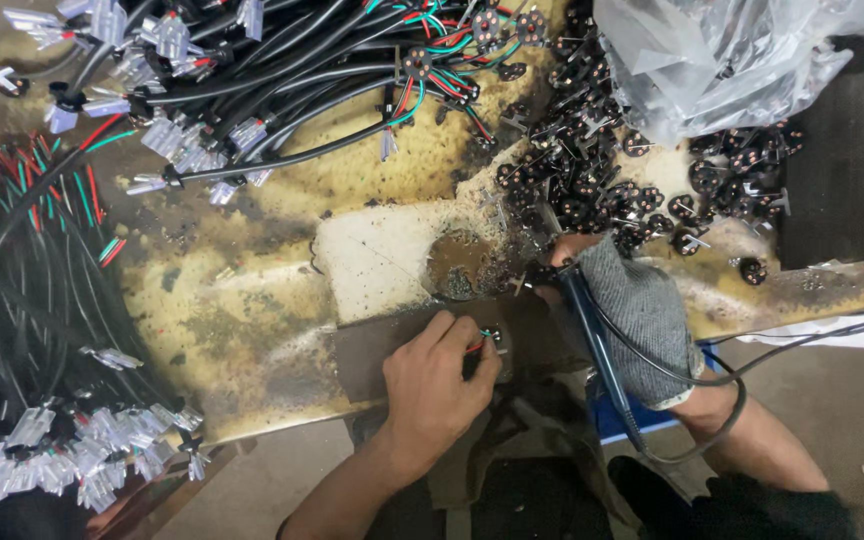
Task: The person uses a soldering iron to attach small black components to the ends of multi-colored wires. They repeatedly heat the wire ends and apply solder to secure the components, then place the finished assemblies on the workbench.
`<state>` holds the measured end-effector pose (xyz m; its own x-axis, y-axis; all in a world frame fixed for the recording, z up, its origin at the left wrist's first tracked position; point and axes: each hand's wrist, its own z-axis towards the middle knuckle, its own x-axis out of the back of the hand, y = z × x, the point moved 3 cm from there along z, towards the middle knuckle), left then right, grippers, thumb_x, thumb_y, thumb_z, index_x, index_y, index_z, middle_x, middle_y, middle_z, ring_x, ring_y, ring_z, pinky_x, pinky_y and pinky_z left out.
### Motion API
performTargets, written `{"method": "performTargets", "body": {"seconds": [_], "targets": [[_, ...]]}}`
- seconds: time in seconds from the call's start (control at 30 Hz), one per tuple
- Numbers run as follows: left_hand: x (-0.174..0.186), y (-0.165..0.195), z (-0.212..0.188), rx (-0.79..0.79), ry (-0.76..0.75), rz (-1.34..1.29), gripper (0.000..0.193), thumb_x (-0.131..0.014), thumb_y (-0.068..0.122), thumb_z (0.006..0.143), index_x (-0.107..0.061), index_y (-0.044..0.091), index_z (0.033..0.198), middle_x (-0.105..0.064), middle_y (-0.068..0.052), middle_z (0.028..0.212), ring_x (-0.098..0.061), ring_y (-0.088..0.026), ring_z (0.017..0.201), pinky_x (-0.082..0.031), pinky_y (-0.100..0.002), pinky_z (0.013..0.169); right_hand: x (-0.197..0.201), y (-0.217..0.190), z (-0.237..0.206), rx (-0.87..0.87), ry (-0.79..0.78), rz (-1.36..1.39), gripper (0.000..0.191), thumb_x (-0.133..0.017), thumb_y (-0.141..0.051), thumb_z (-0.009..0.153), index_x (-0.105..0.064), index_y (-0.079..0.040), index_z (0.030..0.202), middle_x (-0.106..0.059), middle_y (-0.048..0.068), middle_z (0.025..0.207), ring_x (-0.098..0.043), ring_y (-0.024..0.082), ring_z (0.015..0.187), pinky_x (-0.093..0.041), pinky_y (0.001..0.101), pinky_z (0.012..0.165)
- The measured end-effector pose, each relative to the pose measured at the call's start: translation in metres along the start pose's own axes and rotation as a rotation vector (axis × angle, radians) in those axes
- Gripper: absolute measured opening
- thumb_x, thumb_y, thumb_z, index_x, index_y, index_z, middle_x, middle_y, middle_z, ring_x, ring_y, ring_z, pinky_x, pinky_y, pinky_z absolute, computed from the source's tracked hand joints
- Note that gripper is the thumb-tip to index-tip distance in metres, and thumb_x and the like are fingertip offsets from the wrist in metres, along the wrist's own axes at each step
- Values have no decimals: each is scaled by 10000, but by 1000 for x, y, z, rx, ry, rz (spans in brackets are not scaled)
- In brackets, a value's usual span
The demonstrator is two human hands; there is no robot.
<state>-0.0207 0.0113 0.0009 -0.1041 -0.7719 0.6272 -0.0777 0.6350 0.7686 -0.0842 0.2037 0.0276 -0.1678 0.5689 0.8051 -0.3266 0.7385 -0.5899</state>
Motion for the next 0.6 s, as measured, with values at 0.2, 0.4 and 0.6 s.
{"method": "performTargets", "body": {"seconds": [0.2,0.4,0.6], "targets": [[-2,-3,0,3,-18,-10,160,-752,190,833,-637,79,823,-615,-95,806,-664,-351,686,-510,-471,572,-28,-2,-33,-6,81,535,473,-823,-27,799,-480,-76,1120,-697,47,984,-696,157,883,-529,299,788],[-3,0,3,2,3,10,159,-749,197,829,-640,82,821,-617,-95,799,-665,-352,684,-512,-469,571,-52,8,-50,-34,247,358,499,-889,-59,795,-482,-69,1084,-547,40,947,-544,147,825,-479,277,775],[-11,-11,-5,13,-25,35,172,-750,209,839,-641,78,816,-620,-98,806,-664,-359,685,-504,-483,573,-64,9,-51,-156,210,308,440,-869,-111,789,-506,-88,1037,-557,22,855,-560,125,707,-490,267,658]]}}
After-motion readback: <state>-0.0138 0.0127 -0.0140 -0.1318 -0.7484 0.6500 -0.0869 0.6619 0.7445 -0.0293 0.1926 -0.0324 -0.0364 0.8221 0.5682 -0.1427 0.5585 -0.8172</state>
